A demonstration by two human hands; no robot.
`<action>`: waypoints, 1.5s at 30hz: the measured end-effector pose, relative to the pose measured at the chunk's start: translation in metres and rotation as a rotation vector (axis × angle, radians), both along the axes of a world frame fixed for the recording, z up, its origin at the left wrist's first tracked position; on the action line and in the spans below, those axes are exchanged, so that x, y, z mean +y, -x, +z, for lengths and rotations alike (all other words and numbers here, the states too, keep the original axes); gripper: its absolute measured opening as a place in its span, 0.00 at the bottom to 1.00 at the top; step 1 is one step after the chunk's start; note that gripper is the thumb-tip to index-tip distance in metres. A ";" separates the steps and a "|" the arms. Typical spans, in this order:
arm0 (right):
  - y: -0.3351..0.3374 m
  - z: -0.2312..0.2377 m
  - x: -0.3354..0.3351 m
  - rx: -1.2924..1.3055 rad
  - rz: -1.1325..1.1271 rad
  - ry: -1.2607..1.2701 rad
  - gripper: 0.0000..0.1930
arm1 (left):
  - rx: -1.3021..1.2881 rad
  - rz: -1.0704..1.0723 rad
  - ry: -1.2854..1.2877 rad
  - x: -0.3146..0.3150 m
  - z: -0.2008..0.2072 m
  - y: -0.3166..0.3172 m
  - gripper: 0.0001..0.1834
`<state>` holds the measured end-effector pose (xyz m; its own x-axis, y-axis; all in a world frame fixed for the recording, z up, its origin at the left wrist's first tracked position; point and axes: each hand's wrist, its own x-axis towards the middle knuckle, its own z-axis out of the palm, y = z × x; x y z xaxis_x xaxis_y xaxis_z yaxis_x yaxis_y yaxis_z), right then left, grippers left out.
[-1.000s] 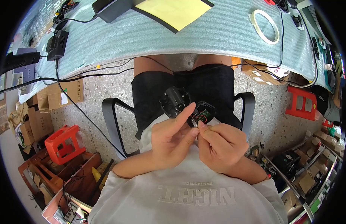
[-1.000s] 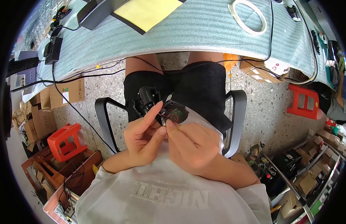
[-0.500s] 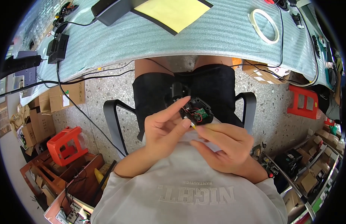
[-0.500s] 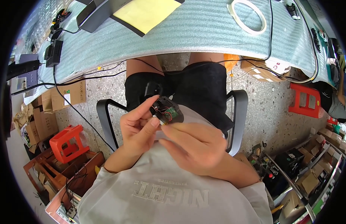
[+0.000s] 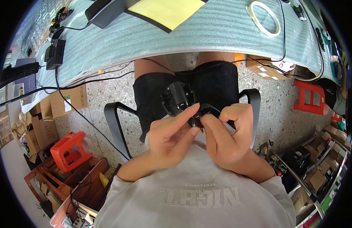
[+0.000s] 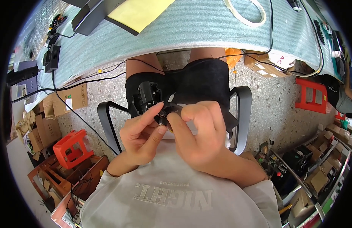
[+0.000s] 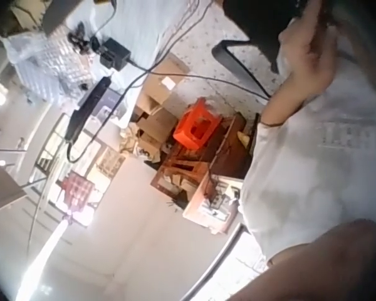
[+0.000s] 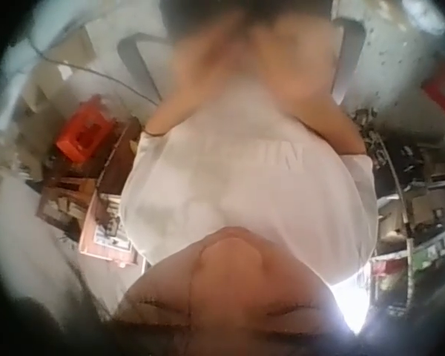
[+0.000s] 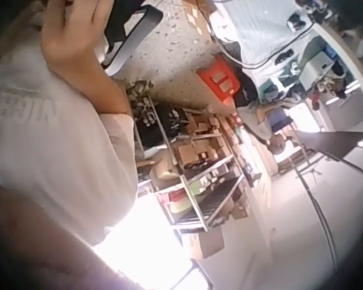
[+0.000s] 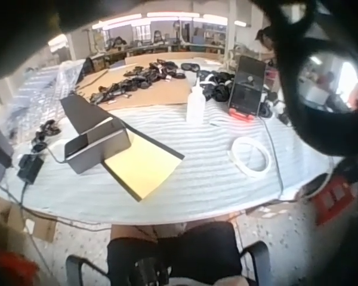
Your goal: The person assembles internal electronic components and wires within a black plastic housing, securing parts with glue from a bottle.
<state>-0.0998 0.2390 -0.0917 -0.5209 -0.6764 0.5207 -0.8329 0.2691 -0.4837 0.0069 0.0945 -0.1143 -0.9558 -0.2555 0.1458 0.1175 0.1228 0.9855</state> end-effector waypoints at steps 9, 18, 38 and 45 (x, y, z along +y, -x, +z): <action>0.001 -0.003 -0.003 -0.219 -0.012 0.155 0.14 | -0.042 0.067 -0.751 0.007 -0.007 0.010 0.26; 0.000 -0.013 0.004 -0.341 0.107 0.188 0.12 | 0.022 0.045 -0.813 0.005 -0.005 0.015 0.25; 0.023 -0.018 0.012 -0.809 0.438 0.278 0.15 | 0.078 0.003 -0.179 -0.014 -0.003 0.021 0.24; 0.080 0.017 0.051 -0.695 -0.189 0.711 0.09 | 0.066 -0.050 -0.820 -0.030 0.006 0.009 0.27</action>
